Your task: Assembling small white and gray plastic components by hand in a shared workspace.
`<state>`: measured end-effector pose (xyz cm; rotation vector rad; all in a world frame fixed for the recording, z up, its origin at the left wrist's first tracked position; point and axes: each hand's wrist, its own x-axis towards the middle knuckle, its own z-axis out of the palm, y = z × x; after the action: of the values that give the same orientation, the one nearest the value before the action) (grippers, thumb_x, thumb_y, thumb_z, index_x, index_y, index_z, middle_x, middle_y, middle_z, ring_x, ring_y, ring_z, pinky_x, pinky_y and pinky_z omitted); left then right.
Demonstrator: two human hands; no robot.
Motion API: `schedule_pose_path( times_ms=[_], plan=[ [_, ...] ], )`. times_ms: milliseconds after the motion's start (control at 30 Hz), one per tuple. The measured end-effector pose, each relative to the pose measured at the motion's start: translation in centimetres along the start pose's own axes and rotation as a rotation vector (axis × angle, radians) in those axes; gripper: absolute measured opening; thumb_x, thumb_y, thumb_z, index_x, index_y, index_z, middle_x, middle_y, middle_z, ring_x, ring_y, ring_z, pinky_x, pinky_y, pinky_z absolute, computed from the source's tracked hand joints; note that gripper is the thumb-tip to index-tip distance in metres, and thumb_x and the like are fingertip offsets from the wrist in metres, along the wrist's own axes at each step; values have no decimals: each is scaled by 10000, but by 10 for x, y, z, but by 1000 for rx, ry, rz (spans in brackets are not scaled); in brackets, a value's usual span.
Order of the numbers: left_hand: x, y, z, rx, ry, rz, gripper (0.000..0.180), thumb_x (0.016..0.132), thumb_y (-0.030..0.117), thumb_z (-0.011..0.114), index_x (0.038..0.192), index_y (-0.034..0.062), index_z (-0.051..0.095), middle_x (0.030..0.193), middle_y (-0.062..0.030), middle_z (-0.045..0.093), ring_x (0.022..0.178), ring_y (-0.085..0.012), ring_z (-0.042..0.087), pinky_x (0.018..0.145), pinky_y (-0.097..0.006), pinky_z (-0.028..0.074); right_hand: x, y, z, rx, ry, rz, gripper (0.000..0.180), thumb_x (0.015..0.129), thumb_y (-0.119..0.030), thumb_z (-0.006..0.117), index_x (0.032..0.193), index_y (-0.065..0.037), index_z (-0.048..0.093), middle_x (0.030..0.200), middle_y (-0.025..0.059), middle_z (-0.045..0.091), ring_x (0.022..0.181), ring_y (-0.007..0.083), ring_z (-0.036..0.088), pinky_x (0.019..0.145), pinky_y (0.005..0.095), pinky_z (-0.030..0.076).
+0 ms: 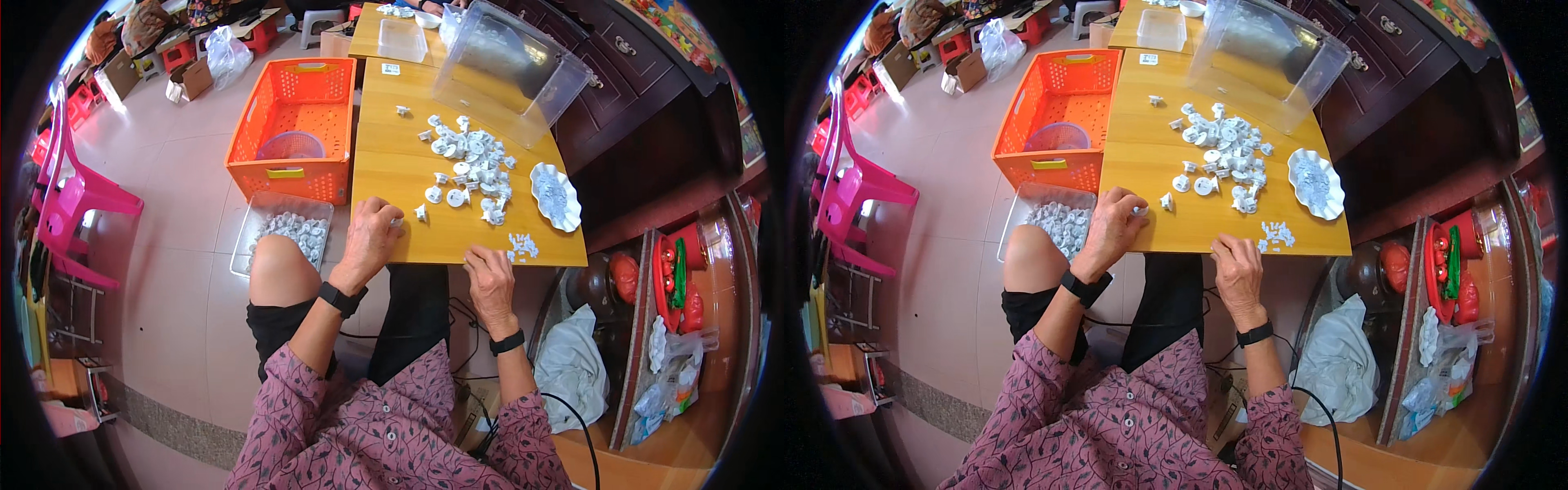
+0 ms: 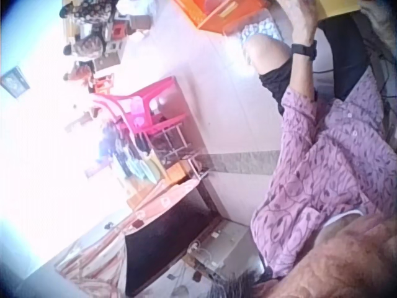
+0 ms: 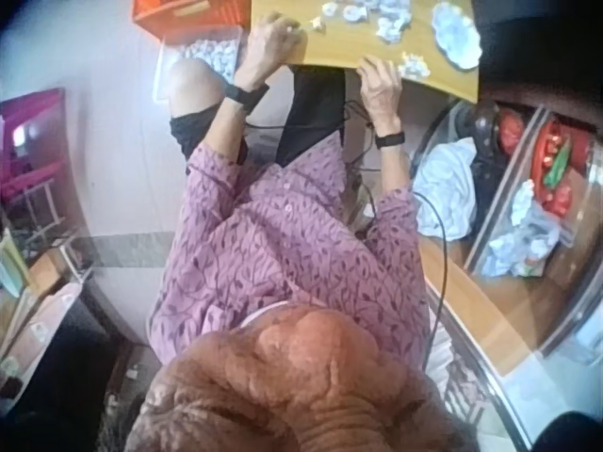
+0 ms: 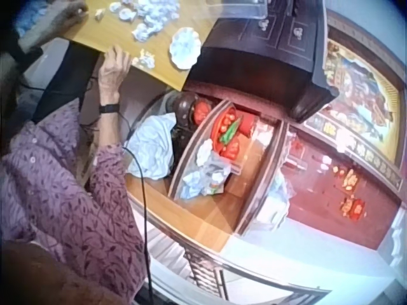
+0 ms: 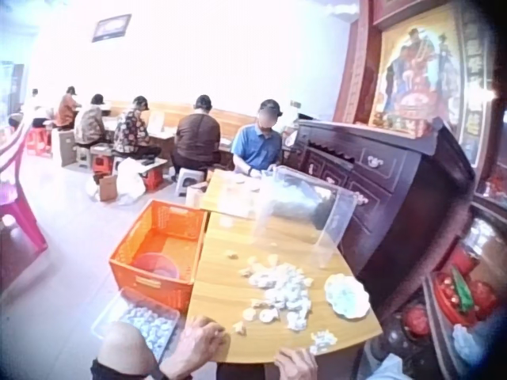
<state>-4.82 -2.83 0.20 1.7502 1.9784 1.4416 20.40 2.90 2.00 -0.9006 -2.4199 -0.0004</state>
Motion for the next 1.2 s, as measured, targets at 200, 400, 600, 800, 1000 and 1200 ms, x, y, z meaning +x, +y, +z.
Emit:
schedule_pose_path(
  times_ms=[200,400,600,800,1000,1200],
  plan=[
    [-3,-3,6,-12,60,0,196,786,38,708,982,45,702,1021,-135,615,1044,-355,568,901,-437,481,-6,3,10,71,104,-13,178,784,1,716,960,-12,691,991,111,671,909,315,614,814,422,512],
    [2,7,10,45,62,-21,250,809,18,692,1059,35,698,985,-167,637,980,-370,610,847,-438,510,-6,-6,10,207,178,143,84,835,-5,705,907,5,663,937,133,668,851,295,635,761,401,526],
    [1,15,9,92,127,18,276,814,35,701,1089,40,685,953,-156,630,950,-350,618,814,-430,511,-7,-36,13,545,158,478,79,931,-47,663,959,27,666,787,77,683,666,96,642,602,261,519],
    [-11,28,8,-142,195,9,159,835,43,717,988,6,697,870,-147,624,771,-313,637,666,-388,512,5,-53,5,941,52,655,140,985,-110,617,1023,22,643,853,87,714,704,126,667,639,261,551],
    [-33,56,-3,-739,-326,-360,232,937,200,726,936,-30,698,741,-32,683,644,-75,611,553,-223,496,9,-69,-2,509,-58,353,99,959,-84,617,946,13,602,855,157,673,754,322,671,656,399,533],
    [-35,47,-5,-777,-424,-497,257,957,224,701,931,-30,683,698,-43,668,621,-82,642,526,-211,525,12,-76,1,333,-14,142,57,902,-40,645,909,-26,590,821,172,620,758,391,630,658,471,506]
  ],
)
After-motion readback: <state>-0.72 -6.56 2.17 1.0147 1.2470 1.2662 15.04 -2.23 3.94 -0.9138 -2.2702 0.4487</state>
